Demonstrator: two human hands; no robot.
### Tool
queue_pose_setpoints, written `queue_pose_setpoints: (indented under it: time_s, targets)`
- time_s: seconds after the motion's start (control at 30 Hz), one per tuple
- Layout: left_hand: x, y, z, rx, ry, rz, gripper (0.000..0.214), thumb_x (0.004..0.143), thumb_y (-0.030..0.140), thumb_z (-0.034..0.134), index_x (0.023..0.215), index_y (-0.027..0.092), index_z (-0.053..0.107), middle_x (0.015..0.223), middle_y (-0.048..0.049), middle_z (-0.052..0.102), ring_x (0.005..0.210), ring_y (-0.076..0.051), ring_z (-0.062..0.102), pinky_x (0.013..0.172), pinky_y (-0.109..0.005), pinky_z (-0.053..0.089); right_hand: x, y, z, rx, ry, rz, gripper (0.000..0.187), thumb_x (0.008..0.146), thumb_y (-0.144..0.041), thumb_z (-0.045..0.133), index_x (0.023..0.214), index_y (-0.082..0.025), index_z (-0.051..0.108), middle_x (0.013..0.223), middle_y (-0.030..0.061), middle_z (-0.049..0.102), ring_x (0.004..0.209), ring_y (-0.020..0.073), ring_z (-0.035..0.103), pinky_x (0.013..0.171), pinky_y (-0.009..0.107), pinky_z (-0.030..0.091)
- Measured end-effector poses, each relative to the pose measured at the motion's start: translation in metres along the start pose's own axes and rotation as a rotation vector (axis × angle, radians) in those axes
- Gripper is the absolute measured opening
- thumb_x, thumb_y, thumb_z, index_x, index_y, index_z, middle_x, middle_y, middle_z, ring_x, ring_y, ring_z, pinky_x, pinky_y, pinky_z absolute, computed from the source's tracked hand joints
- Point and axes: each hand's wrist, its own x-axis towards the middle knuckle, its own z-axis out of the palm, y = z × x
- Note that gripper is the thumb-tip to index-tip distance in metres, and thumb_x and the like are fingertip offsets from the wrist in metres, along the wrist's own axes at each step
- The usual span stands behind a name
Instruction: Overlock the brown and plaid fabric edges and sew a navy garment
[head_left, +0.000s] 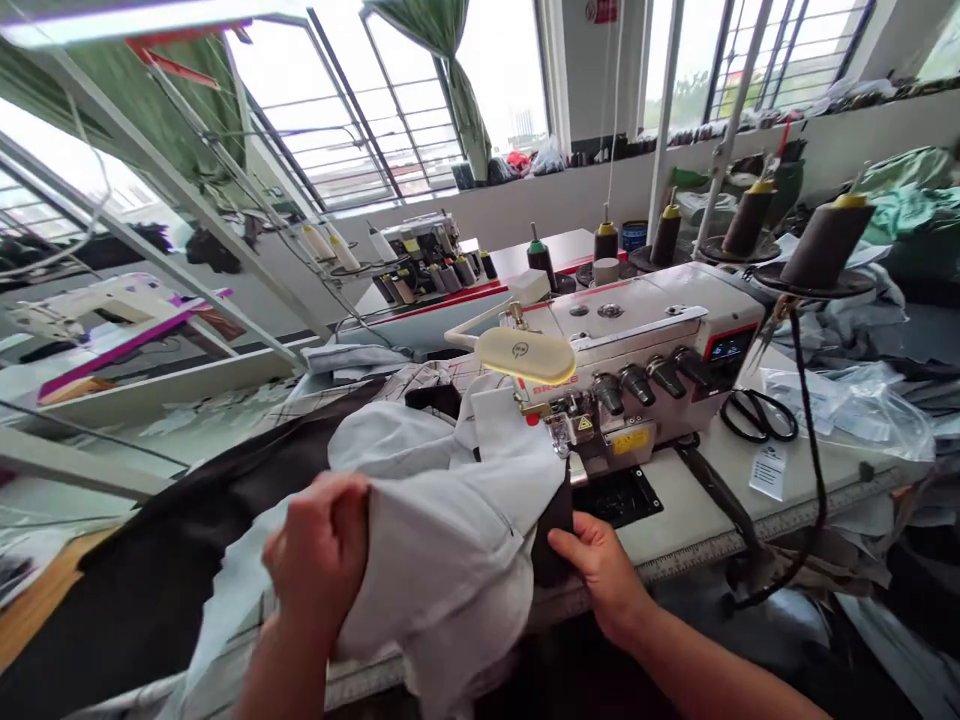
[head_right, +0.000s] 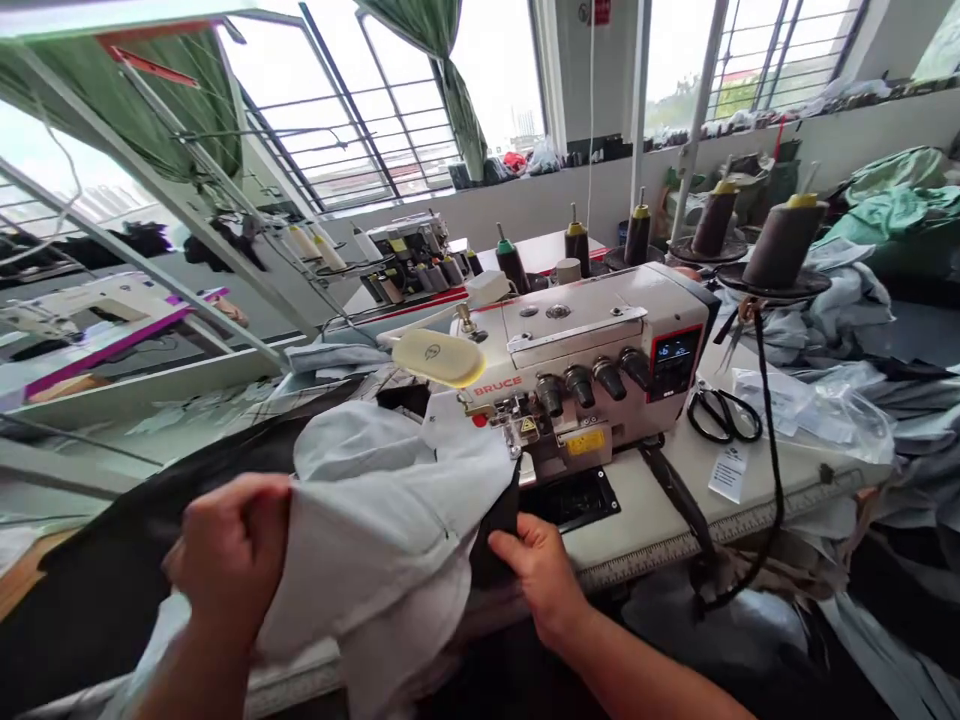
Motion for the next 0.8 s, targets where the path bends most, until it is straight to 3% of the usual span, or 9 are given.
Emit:
queue_pose_setpoints:
  time_s: [0.07, 0.13, 0.27, 0.37, 0.43, 0.53, 0.63, 0.7, 0.8]
  targets:
    - [0.033, -0.007, 0.008, 0.127, 0.0, 0.232, 0.022, 0.09, 0.029, 0.046, 0.082, 0.015, 0.061, 0.078, -0.0036, 0.066, 0.076, -0.02, 0.062, 0.067, -0.032, 0.047, -0.004, 0.003, -0.006, -0.018, -0.002, -0.003, 0.03, 0.07, -0.04, 0.073, 0.086, -0.015, 0.069, 0.073, 0.0016, 0.065, 0.065, 0.0113, 0.053, 0.062, 0.022, 0.044]
    - [0.039, 0.004, 0.02, 0.099, -0.07, 0.387, 0.014, 0.087, 0.022, 0.052, 0.097, 0.016, 0.06, 0.098, -0.0064, 0.067, 0.099, -0.026, 0.06, 0.085, -0.042, 0.043, -0.006, 0.006, -0.012, -0.061, 0.044, 0.032, 0.034, 0.072, -0.043, 0.071, 0.093, -0.017, 0.069, 0.079, 0.0025, 0.065, 0.067, 0.0123, 0.053, 0.059, 0.022, 0.044]
    - [-0.017, 0.049, 0.039, -0.385, -0.13, 0.443, 0.01, 0.086, 0.014, 0.052, 0.095, 0.017, 0.055, 0.089, -0.0048, 0.066, 0.092, -0.017, 0.06, 0.082, -0.032, 0.046, -0.008, 0.01, -0.021, -0.172, 0.106, 0.086, 0.037, 0.074, -0.047, 0.069, 0.096, -0.017, 0.069, 0.084, 0.0041, 0.064, 0.07, 0.0129, 0.052, 0.055, 0.021, 0.044]
    - [-0.066, 0.067, 0.053, -0.423, -0.137, 0.507, 0.02, 0.082, 0.024, 0.061, 0.099, 0.015, 0.056, 0.092, -0.0079, 0.065, 0.096, -0.02, 0.058, 0.086, -0.035, 0.047, -0.007, 0.011, -0.025, -0.204, 0.069, 0.07, 0.037, 0.076, -0.046, 0.067, 0.099, -0.017, 0.068, 0.084, 0.0042, 0.063, 0.07, 0.0123, 0.05, 0.056, 0.021, 0.045]
    - [-0.08, 0.066, 0.062, -0.369, -0.106, 0.532, 0.023, 0.08, 0.02, 0.064, 0.102, 0.016, 0.058, 0.092, -0.0075, 0.065, 0.097, -0.021, 0.057, 0.092, -0.037, 0.046, -0.007, 0.011, -0.026, -0.222, 0.07, 0.057, 0.037, 0.076, -0.046, 0.067, 0.099, -0.017, 0.069, 0.082, 0.004, 0.063, 0.07, 0.0124, 0.049, 0.056, 0.02, 0.045]
    - [-0.073, 0.064, 0.063, -0.438, -0.117, 0.47, 0.023, 0.082, 0.006, 0.054, 0.1, 0.019, 0.059, 0.087, -0.0049, 0.064, 0.094, -0.018, 0.058, 0.088, -0.034, 0.048, -0.007, 0.012, -0.027, -0.257, 0.093, 0.043, 0.037, 0.076, -0.047, 0.067, 0.097, -0.017, 0.07, 0.082, 0.004, 0.063, 0.071, 0.0137, 0.05, 0.057, 0.022, 0.046]
    - [-0.052, 0.073, 0.048, -0.614, -0.187, 0.153, 0.02, 0.086, 0.004, 0.046, 0.097, 0.019, 0.055, 0.084, -0.0027, 0.063, 0.081, -0.013, 0.06, 0.073, -0.024, 0.05, -0.007, 0.014, -0.028, -0.265, 0.095, 0.04, 0.037, 0.077, -0.047, 0.066, 0.101, -0.019, 0.069, 0.087, 0.0048, 0.065, 0.073, 0.0157, 0.053, 0.059, 0.025, 0.048]
    - [-0.041, 0.086, 0.036, -0.669, -0.209, 0.004, 0.017, 0.088, 0.005, 0.044, 0.095, 0.019, 0.053, 0.079, -0.0008, 0.061, 0.069, -0.009, 0.058, 0.062, -0.019, 0.048, -0.008, 0.014, -0.027, -0.237, 0.081, 0.002, 0.036, 0.078, -0.044, 0.065, 0.106, -0.021, 0.067, 0.094, 0.0046, 0.066, 0.079, 0.0171, 0.057, 0.072, 0.028, 0.049]
    - [-0.035, 0.109, 0.023, -0.725, -0.241, 0.118, 0.016, 0.088, 0.005, 0.043, 0.092, 0.018, 0.052, 0.076, -0.0015, 0.061, 0.068, -0.01, 0.057, 0.062, -0.021, 0.047, -0.01, 0.01, -0.023, -0.189, 0.06, -0.069, 0.034, 0.08, -0.038, 0.065, 0.11, -0.024, 0.065, 0.103, 0.003, 0.066, 0.092, 0.0189, 0.058, 0.09, 0.032, 0.043]
